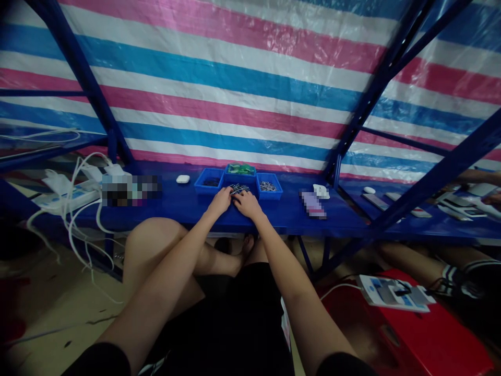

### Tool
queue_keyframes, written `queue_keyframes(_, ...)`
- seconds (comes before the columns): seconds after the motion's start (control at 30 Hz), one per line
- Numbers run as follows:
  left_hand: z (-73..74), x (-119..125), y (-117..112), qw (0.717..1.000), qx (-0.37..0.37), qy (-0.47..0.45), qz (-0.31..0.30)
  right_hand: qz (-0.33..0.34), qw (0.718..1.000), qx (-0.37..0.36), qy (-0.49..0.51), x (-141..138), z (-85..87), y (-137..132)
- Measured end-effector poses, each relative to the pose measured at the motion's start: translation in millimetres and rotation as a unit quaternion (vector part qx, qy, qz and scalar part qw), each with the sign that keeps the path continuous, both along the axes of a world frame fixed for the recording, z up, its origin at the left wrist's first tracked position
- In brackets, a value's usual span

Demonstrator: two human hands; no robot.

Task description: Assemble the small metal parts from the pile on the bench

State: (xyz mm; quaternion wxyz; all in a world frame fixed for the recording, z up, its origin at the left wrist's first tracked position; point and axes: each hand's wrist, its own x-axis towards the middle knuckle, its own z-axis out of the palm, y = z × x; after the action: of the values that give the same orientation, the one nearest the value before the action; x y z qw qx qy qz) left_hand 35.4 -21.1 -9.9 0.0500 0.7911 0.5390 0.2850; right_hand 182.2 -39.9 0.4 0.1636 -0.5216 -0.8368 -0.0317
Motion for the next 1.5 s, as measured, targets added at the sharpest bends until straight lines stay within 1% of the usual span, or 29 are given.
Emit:
queue_keyframes(0.07, 0.3, 0, -2, 1.000, -0.002, -0.004, 0.006, 0.000, 1.000, -0.005, 0.001, 0, -0.3, 1)
queue_keyframes(0.2, 0.0, 1, -2, 1.000, -0.006, -0.008, 0.011, -0.035, 0.999, -0.003, 0.024, -1, -3.1, 5)
queue_keyframes(0.3, -0.4, 2, -1, 1.000, -0.006, -0.003, 0.007, -0.050, 0.997, 0.002, 0.056, -1, -6.1, 10)
queue_keyframes(0.4, -0.4, 2, 0, 1.000, -0.005, 0.000, -0.009, -0.056, 0.990, 0.009, 0.127, 3, -8.5, 15)
queue_keyframes(0.53, 0.0, 1, 0, 0.999, -0.009, -0.013, -0.040, -0.035, 0.966, -0.004, 0.255, 10, -10.9, 18)
queue_keyframes(0.63, -0.4, 0, 0, 0.998, -0.009, -0.030, -0.053, -0.011, 0.955, -0.012, 0.295, 13, -12.5, 17)
queue_keyframes(0.8, -2.1, -2, 0, 0.996, -0.003, -0.041, -0.074, 0.012, 0.962, -0.013, 0.273, 12, -14.2, 17)
queue_keyframes(0.97, -1.2, -1, -2, 0.996, 0.016, -0.025, -0.085, 0.006, 0.967, -0.007, 0.256, 11, -14.6, 17)
queue_keyframes(1.07, 0.4, -1, -3, 0.996, 0.013, -0.030, -0.088, 0.000, 0.966, -0.006, 0.260, 11, -14.0, 17)
queue_keyframes(1.17, 1.9, -2, -1, 0.993, -0.001, -0.071, -0.097, 0.003, 0.965, -0.002, 0.263, 12, -12.6, 17)
queue_keyframes(1.33, 4.9, -4, 1, 0.980, -0.016, -0.161, -0.116, 0.015, 0.969, -0.011, 0.247, 12, -10.5, 16)
queue_keyframes(1.5, 4.6, -4, 1, 0.971, -0.026, -0.203, -0.124, 0.025, 0.983, -0.040, 0.179, 11, -9.0, 14)
